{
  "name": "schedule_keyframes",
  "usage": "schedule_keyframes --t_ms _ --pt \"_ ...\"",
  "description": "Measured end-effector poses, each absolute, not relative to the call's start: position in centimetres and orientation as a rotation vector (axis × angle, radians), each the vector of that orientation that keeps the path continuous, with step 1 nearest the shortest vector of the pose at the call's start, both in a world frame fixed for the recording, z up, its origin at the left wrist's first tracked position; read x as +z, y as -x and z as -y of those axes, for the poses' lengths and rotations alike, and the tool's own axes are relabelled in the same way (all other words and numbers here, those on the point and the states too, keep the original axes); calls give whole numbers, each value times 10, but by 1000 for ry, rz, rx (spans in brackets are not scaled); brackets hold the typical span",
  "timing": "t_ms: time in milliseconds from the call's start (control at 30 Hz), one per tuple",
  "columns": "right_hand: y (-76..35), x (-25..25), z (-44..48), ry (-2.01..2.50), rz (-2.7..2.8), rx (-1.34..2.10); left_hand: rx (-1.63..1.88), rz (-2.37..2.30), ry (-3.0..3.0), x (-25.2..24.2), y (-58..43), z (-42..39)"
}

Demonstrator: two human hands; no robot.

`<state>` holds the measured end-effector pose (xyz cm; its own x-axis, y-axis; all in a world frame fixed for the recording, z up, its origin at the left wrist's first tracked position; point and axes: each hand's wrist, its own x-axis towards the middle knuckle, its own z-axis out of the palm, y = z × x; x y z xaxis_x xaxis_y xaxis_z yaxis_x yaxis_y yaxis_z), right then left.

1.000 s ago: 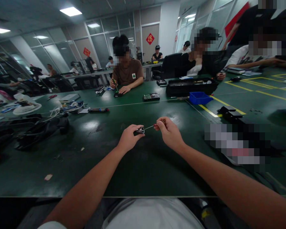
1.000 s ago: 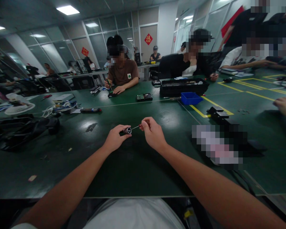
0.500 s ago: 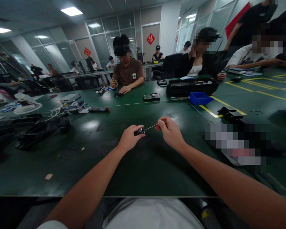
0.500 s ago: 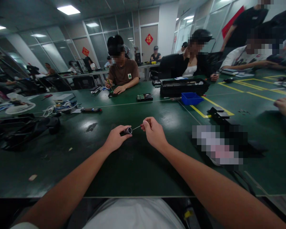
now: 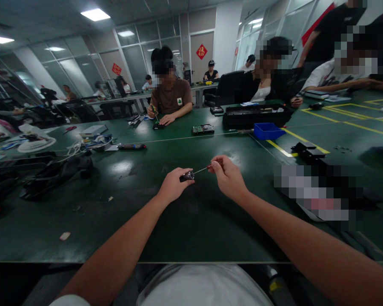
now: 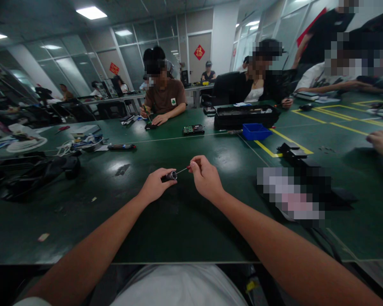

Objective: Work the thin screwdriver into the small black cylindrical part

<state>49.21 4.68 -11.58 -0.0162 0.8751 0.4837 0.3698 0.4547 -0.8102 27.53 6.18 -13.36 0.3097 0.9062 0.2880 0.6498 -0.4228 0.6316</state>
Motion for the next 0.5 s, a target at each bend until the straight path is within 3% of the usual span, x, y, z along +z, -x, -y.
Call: schedule_keyframes --t_ms 500 --pt "-495 -109 -47 1262 1616 468 823 -1446 -2167 -135 -274 -64"
